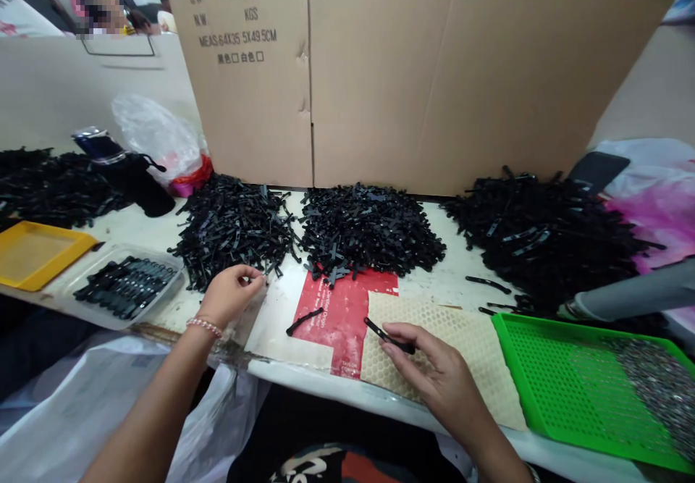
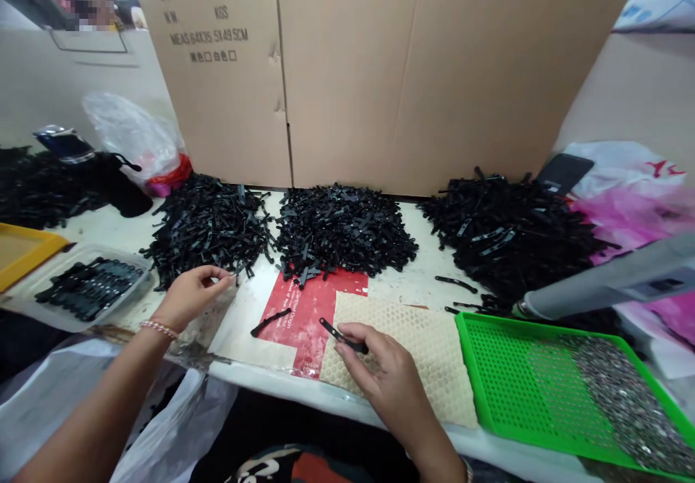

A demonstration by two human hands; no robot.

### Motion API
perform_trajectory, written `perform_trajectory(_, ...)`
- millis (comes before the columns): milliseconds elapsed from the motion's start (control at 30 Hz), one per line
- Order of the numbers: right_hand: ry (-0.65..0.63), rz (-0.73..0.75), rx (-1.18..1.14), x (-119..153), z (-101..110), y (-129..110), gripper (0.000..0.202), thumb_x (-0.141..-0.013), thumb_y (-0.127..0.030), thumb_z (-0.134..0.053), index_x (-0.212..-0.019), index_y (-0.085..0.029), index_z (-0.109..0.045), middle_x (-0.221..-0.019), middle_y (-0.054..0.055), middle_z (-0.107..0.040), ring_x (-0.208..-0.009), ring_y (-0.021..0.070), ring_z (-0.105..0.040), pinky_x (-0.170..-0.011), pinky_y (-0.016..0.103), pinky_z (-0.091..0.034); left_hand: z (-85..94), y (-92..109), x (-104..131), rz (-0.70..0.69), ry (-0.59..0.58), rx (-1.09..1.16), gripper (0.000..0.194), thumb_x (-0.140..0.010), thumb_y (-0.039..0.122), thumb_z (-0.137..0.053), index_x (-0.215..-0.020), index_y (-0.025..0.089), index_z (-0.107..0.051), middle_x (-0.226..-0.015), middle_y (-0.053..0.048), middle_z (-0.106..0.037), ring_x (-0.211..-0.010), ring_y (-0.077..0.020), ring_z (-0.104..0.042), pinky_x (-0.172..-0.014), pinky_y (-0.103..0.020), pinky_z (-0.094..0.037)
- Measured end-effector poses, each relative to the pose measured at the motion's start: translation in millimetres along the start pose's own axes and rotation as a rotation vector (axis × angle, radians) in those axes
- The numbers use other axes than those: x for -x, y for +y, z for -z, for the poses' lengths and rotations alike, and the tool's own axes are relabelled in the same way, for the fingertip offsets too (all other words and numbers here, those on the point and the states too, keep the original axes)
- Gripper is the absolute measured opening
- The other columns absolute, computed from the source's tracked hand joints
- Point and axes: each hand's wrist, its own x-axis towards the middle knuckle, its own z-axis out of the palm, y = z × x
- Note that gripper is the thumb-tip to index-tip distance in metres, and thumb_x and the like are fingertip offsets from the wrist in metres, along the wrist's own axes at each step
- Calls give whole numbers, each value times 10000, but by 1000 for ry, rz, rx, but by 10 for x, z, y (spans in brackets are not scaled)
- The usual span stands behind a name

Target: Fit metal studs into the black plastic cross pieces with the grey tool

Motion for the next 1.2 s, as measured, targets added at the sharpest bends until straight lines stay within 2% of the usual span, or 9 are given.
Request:
perform_trajectory(133,-52,-20,-23,-16,-58,-29,194,-915,-348,-562,-1030,-219,-650,-983,46,-679,-885,196,-652,-780,289,-547,202,1,195,143,-66,464,296,-583,379,-731,-757,179,-600,-700,-30,-708,-622,-151,-597,-581,-234,-436)
perform_trajectory(200,-48,-25,-56,-21,-104,-80,207,-912,-355,-570,-1039,-215,-656,-992,56,-679,-901,206,-650,-796,306,-546,205,76,384,196,-176,644,338,-612,379,-744,-844,172,-614,-758,-54,-738,-633,-138,-621,-578,-215,-443)
perform_trajectory(333,24,20,-139,-18,-195,-268,184,-900,-323,-601,-1041,-222,-663,-977,47,-687,-889,195,-656,-815,302,-542,-61,379,855,354,-492,984,498,-655,339,-762,-1110,183,-630,-962,-110,-745,-804,-169,-689,-655,-222,-499)
perform_trajectory(433,109,119,-101,-5,-200,-406,147,-907,-267,-593,-1027,-223,-666,-957,39,-693,-866,179,-658,-802,287,-536,-324,649,1158,406,-626,1123,518,-638,315,-792,-1122,193,-651,-959,-110,-746,-839,-200,-701,-751,-279,-530)
perform_trajectory(533,181,208,3,21,-144,-470,164,-922,-230,-570,-1060,-220,-657,-963,44,-693,-856,173,-654,-781,291,-528,-461,850,1343,362,-653,1151,557,-627,341,-806,-1141,190,-651,-906,-91,-754,-844,-217,-702,-796,-315,-534)
perform_trajectory(667,222,290,74,72,-75,-460,183,-925,-188,-560,-1082,-214,-650,-914,42,-692,-819,164,-644,-734,289,-513,-469,963,1454,271,-654,1078,594,-652,386,-788,-1173,151,-627,-890,-81,-754,-849,-208,-689,-803,-301,-524)
perform_trajectory(800,193,278,63,119,-64,-433,192,-919,-164,-568,-1090,-215,-639,-916,34,-682,-815,156,-626,-721,286,-496,-461,975,1505,244,-623,1015,595,-685,424,-756,-1189,148,-599,-872,-65,-753,-791,-182,-680,-786,-290,-515)
perform_trajectory(967,199,260,59,146,-52,-414,178,-920,-177,-570,-1078,-216,-641,-900,31,-678,-807,155,-623,-712,282,-488,-484,971,1538,227,-626,1021,637,-683,441,-751,-1209,134,-565,-922,-83,-745,-863,-207,-676,-794,-300,-514)
perform_trajectory(1200,208,216,49,175,-50,-399,170,-924,-196,-557,-1068,-207,-648,-871,40,-668,-780,157,-620,-691,277,-489,-502,975,1534,197,-627,990,591,-686,438,-750,-1171,140,-594,-863,-64,-744,-817,-178,-660,-782,-275,-491)
